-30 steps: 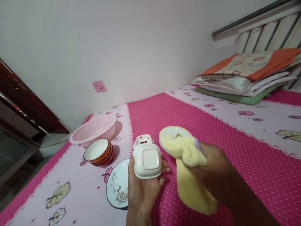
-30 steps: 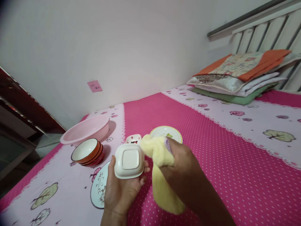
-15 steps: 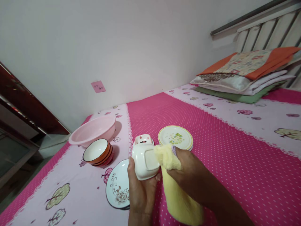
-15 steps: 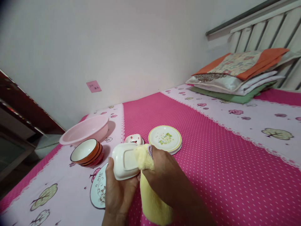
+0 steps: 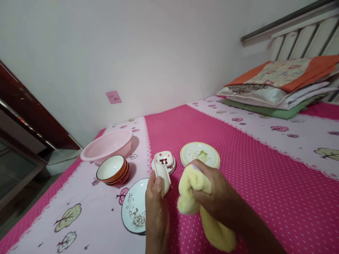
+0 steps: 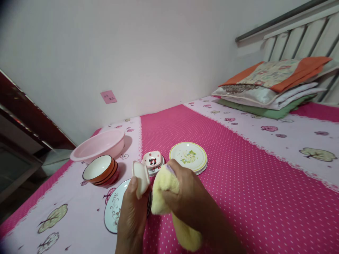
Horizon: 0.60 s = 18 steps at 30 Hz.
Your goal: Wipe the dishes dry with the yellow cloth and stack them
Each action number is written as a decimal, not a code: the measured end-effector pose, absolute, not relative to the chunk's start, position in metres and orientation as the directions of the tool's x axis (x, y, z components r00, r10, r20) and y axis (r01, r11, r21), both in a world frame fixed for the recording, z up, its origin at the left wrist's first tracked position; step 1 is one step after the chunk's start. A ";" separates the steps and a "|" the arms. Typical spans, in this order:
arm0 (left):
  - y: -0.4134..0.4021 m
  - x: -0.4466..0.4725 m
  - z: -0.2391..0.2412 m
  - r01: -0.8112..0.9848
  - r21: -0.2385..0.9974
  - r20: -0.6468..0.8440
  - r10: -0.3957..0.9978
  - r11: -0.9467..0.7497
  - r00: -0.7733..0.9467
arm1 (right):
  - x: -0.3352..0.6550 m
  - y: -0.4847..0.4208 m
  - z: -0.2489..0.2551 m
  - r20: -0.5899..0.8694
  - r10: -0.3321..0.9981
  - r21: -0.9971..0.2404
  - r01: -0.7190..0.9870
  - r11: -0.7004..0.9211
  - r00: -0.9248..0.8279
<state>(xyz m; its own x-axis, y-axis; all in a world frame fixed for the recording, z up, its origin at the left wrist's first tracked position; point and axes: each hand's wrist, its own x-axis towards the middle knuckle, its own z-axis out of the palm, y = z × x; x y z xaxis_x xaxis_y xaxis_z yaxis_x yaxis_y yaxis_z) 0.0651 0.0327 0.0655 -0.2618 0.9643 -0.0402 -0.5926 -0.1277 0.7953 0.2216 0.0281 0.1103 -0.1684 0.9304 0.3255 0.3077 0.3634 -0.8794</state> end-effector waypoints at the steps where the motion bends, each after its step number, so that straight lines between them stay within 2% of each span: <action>1: 0.033 0.065 0.065 -0.577 0.810 -0.056 0.964 -0.109 -0.260 | 0.217 0.024 0.113 0.319 0.921 -0.868 0.321 0.378 -0.222; 5: 0.029 0.061 0.064 -0.599 0.799 -0.123 0.964 -0.043 -0.234 | 0.201 0.009 0.117 0.306 0.858 -0.817 0.348 0.459 -0.412; 9: 0.023 0.056 0.063 -0.695 0.719 -0.099 0.993 0.024 -0.068 | 0.193 0.001 0.114 0.329 0.839 -0.705 0.478 0.524 -0.433; 12: 0.025 0.056 0.059 -0.743 0.667 -0.097 0.995 0.063 -0.002 | 0.194 0.003 0.111 0.360 0.827 -0.655 0.515 0.554 -0.432; 15: 0.032 0.055 0.056 -0.709 0.705 -0.121 0.988 0.021 -0.091 | 0.200 0.011 0.111 0.396 0.822 -0.637 0.522 0.566 -0.409; 18: 0.037 0.049 0.051 -0.533 0.845 -0.130 0.948 -0.048 -0.292 | 0.206 0.017 0.108 0.407 0.839 -0.605 0.582 0.544 -0.361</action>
<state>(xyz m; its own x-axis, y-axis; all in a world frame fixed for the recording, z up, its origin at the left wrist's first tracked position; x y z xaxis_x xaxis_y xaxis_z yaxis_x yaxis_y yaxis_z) 0.0490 0.0370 0.0507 -0.2920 0.9475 -0.1301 -0.5332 -0.0483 0.8446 0.2063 0.0172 0.1082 -0.3611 0.8392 0.4066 0.5815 0.5435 -0.6054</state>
